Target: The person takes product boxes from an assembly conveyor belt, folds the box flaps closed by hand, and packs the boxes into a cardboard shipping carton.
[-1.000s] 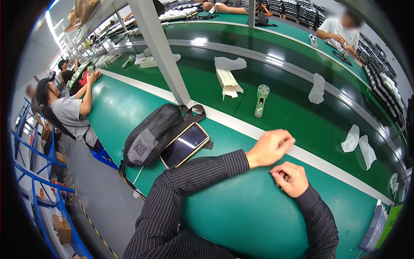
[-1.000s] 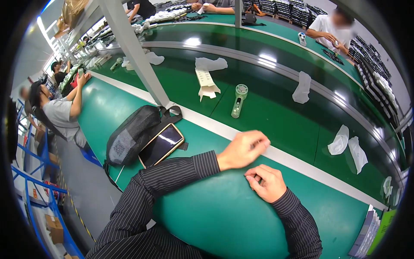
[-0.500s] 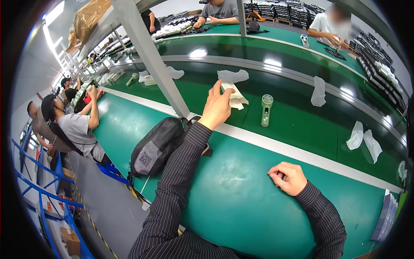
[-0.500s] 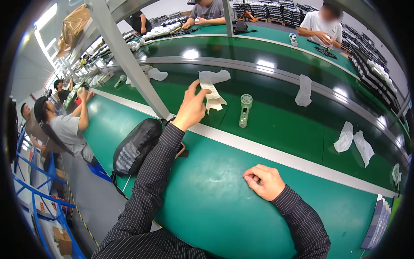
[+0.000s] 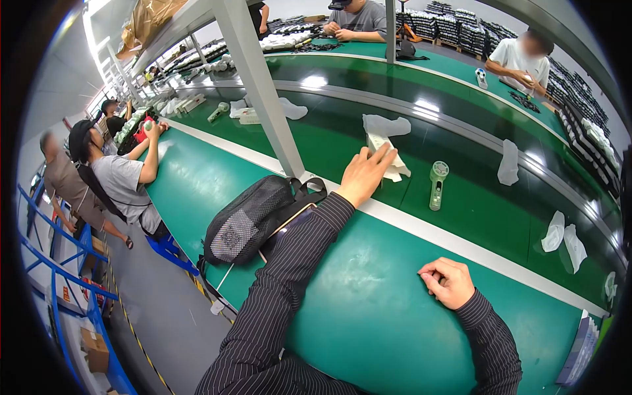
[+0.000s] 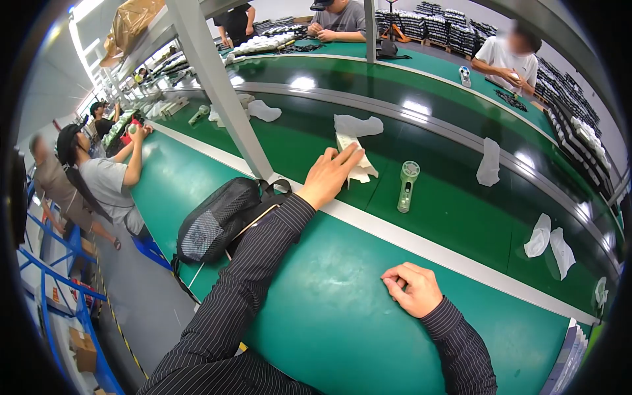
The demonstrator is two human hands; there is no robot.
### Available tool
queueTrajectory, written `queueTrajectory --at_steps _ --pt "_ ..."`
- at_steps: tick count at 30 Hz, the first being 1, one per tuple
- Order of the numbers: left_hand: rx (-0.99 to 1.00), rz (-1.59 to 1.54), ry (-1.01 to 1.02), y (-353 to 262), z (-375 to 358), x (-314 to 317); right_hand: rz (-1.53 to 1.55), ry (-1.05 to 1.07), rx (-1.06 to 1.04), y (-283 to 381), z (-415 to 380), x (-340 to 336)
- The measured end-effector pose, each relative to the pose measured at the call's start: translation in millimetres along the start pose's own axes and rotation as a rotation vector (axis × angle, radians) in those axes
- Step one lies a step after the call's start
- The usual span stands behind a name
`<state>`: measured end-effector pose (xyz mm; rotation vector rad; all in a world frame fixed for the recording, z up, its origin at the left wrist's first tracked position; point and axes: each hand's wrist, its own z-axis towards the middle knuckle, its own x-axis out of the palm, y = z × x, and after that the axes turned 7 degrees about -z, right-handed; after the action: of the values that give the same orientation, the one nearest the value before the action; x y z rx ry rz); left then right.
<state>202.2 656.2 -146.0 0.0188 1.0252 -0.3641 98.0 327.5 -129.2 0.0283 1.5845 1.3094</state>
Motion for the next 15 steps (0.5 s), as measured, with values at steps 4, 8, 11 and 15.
queueTrajectory --at_steps 4,8,11,15 --pt "0.057 0.004 -0.026 2.7 -0.8 2.9 -0.011 -0.022 -0.032 -1.7 -0.9 1.2" --pt "0.144 0.079 -0.106 0.2 1.4 7.8 -0.030 -0.040 -0.056 -1.8 -0.3 -0.1" --pt "0.142 0.034 -0.065 -4.7 -1.9 9.4 -0.025 -0.025 -0.042 0.6 -0.6 1.0" --pt "0.105 0.006 -0.031 -18.5 2.4 -3.7 -0.038 -0.008 -0.011 0.4 0.4 -2.0"
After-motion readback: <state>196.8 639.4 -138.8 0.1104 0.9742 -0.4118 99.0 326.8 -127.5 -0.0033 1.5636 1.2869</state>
